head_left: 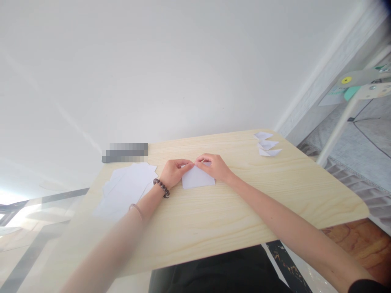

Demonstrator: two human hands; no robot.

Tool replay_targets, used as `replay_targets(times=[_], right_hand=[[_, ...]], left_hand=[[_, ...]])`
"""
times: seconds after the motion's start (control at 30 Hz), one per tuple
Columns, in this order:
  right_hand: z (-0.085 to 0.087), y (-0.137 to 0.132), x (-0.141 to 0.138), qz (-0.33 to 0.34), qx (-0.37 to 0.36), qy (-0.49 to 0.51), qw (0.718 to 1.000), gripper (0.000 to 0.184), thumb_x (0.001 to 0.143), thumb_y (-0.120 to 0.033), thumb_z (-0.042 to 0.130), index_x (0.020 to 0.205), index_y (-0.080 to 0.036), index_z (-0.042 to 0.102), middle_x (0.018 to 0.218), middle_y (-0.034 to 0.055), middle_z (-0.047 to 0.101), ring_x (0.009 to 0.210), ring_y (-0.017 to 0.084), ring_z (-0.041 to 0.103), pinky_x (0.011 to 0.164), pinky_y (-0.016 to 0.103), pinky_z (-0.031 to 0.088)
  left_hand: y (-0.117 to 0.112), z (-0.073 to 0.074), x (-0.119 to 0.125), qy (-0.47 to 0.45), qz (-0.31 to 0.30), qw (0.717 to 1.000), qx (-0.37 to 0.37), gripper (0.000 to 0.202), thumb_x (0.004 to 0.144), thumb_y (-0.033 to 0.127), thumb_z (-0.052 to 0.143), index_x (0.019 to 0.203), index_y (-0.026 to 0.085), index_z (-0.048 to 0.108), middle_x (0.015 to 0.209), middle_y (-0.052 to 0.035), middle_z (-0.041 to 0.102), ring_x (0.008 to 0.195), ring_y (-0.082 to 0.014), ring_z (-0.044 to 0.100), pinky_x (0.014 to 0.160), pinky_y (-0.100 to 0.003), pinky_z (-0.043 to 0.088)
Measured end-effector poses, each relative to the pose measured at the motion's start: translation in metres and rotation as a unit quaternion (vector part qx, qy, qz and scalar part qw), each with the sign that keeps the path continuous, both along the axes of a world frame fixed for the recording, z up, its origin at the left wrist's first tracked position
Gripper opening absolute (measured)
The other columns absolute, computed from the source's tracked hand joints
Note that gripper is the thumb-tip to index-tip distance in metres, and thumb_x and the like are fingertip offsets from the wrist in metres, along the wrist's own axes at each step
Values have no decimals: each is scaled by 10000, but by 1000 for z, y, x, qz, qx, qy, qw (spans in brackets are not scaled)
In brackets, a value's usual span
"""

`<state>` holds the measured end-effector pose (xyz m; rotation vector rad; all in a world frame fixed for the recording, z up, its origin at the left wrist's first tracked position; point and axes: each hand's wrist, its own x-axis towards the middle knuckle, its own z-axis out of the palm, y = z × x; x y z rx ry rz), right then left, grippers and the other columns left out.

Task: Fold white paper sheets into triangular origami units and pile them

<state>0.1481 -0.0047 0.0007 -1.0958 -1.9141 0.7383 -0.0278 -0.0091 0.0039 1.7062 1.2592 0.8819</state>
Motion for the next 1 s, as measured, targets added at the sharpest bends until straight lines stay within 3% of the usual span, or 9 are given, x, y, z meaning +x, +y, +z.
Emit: replay_targets(times=[0.3,0.57,1.0], right_hand=[[2,2,3,50,-25,-28,998,164,753,-300,469,745,-163,559,752,12,587,698,111,517,629,230,395],[8,6,17,81,-68,-60,993,168,756,-310,451,757,-160,525,715,2,555,633,96,482,574,221,369],[7,16,53,82,-169,-63,980,131,737,-298,478,733,-177,529,668,-3,578,603,109,515,574,235,394]], left_hand=[[-1,-1,1,-5,13,1000,-6,342,682,477,568,799,178,685,819,-23,669,691,-165,564,534,-221,395],[2,-2,2,-47,48,996,-61,367,632,477,610,797,157,680,700,-25,645,550,-132,520,442,-217,339],[7,-2,-4,-85,71,991,-69,373,607,469,637,796,149,674,826,-55,664,694,-171,566,574,-250,411]])
